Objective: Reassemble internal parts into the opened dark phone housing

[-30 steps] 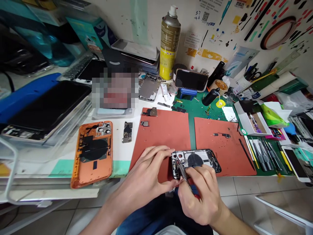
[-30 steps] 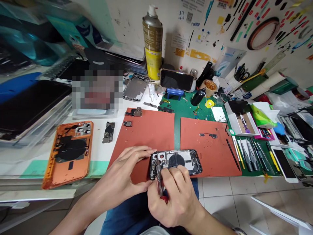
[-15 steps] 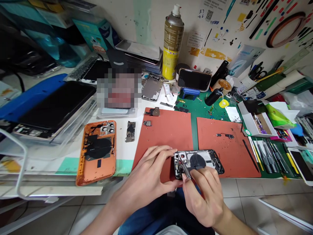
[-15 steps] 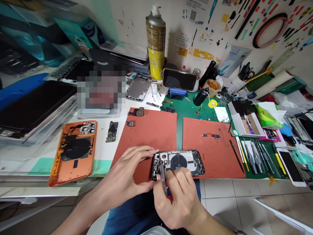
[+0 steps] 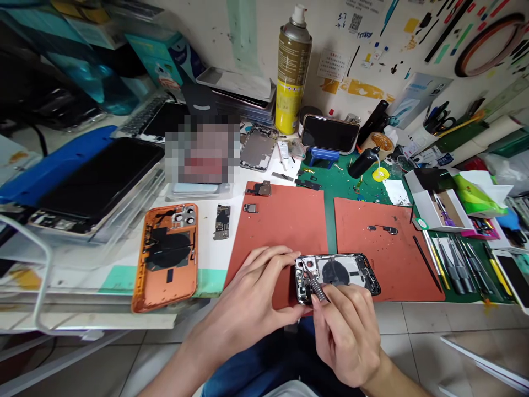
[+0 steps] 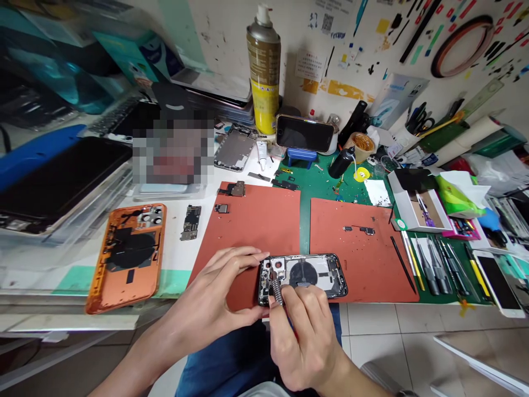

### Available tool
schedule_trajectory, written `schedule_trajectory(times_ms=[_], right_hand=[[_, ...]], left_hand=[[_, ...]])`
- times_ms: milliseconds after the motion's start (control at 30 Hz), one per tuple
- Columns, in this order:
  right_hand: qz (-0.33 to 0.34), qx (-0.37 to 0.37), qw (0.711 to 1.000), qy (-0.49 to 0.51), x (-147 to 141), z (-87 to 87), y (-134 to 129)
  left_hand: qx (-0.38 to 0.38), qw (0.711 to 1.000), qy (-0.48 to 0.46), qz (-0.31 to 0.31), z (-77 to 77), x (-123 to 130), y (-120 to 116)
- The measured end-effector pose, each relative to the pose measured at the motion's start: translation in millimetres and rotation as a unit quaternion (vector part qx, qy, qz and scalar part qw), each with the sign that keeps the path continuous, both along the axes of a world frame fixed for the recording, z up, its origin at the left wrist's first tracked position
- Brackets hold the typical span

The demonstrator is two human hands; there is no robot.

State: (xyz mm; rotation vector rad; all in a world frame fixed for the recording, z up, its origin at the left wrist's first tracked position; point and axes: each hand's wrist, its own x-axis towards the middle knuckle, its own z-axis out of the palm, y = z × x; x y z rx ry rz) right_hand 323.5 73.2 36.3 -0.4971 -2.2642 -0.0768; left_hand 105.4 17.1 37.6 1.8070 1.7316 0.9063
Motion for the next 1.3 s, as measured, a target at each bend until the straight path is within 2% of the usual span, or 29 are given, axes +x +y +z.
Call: schedule_trajectory(times_ms=[133,200,267,333,433,500,533,600,767,933,1000,1067,1167,1300], right_hand=[[-0.023,-0.010,1.000,0.018,0,10.8,-2],[-0.045,-0.076,0.995,0.048,2,15.9,-5],[-0.086,-0.171,0.972,0.137,5,17.9,-8],[-0.159,-0.286,0.910,0.253,11,16.9,-10],[-0.250,-0.468,0.761,0.374,21,14.1,-7],[-0.244,-0.558,0.674,0.418,27,13.9,-2],[-0.232,-0.585,0.644,0.435,30,14.4,1],[-0.207,-0.616,0.608,0.456,33,16.0,5],[-0.177,-0.632,0.588,0.472,36,19.6,8],[-0.160,-0.632,0.580,0.488,45,19.7,10],[-0.171,-0.614,0.586,0.501,53,16.3,12],[-0.201,-0.583,0.594,0.516,63,10.4,11],[-0.237,-0.550,0.599,0.531,76,-0.1,6],[-0.251,-0.544,0.587,0.545,74,-3.7,-2]], left_hand=[[0.012,1.000,0.011,-0.005,-2.6,1,0],[0.012,1.000,0.027,-0.009,-4.3,2,-3],[0.015,0.998,0.057,-0.019,-5.8,2,-7],[0.023,0.995,0.091,-0.031,-5.5,1,-11],[0.054,0.989,0.124,-0.052,1.8,1,-11],[0.089,0.988,0.114,-0.054,11.9,4,-5],[0.104,0.989,0.094,-0.052,17.9,7,0],[0.117,0.991,0.038,-0.054,30.0,15,13],[0.094,0.990,-0.039,-0.097,47.1,38,45],[0.088,0.985,-0.037,-0.143,52.9,43,59],[0.091,0.983,-0.015,-0.157,57.8,43,72],[0.096,0.980,0.024,-0.175,63.4,46,96],[0.084,0.968,0.123,-0.202,67.8,62,146],[0.063,0.955,0.185,-0.221,59.5,94,214]])
